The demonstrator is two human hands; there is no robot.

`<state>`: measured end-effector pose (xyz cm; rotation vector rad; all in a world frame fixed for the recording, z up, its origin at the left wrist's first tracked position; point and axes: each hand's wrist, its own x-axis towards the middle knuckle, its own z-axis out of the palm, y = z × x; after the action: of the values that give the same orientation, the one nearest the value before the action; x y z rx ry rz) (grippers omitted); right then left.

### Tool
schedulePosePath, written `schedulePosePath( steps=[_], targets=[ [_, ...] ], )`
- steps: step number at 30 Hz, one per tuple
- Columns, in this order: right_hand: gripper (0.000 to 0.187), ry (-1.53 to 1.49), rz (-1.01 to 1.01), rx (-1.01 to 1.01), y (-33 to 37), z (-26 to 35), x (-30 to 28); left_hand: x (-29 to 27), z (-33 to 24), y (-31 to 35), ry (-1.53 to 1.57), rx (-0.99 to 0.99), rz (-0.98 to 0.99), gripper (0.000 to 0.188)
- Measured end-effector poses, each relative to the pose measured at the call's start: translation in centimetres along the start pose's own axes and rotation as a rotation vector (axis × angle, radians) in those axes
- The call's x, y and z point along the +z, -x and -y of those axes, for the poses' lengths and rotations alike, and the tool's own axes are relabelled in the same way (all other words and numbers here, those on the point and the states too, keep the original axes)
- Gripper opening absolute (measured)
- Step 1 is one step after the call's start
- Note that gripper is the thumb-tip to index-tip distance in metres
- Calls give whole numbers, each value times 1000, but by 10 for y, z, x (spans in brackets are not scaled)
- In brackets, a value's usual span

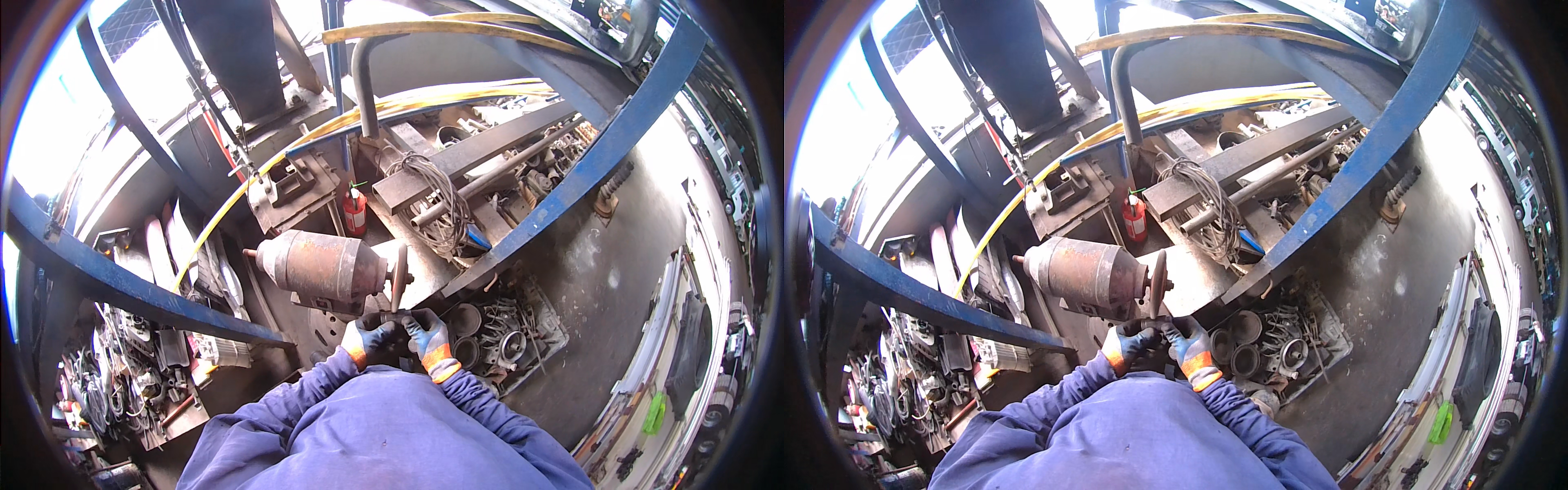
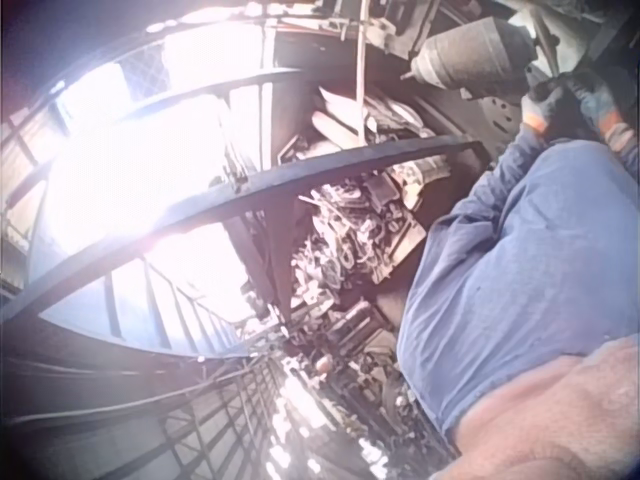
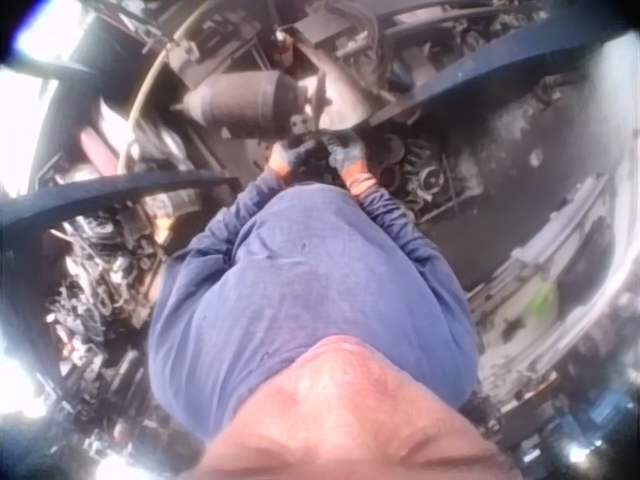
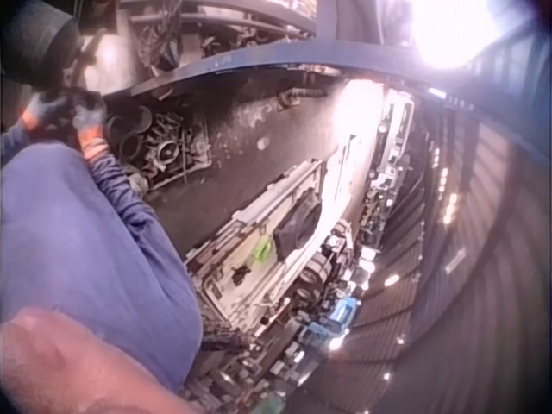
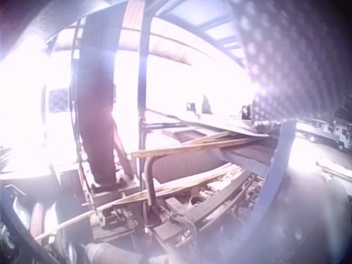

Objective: The person uses a bench grinder to smooth the edges of small metal parts. They repeatedly hold the parts against the spinning wheel, rotate them to treat different sides, and briefly inspect the surfaces before continuing.

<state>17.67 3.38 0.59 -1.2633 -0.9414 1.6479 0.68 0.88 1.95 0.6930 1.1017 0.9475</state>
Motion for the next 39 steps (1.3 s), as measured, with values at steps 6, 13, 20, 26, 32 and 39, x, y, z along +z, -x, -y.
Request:
schedulePosePath(
  steps=[6,13,20,26,32,39],
  targets=[
    [31,17,12,1,2,-4,6,-13,7,3,21,-2,-30,44],
    [31,112,-35,-116,-1,-11,-2,-2,8,-2,6,34,-47,40],
    [35,321,15,-267,-5,-6,-22,6,-4,1,249,-252,42,38],
    [30,251,-31,-97,7,20,1,4,-6,4,355,-360,24,36],
    [26,220,-39,-159,-1,1,4,-6,6,0,395,-348,78,35],
    [27,245,-48,-212,2,5,6,-8,7,3,433,-349,122,40]
  ],
)
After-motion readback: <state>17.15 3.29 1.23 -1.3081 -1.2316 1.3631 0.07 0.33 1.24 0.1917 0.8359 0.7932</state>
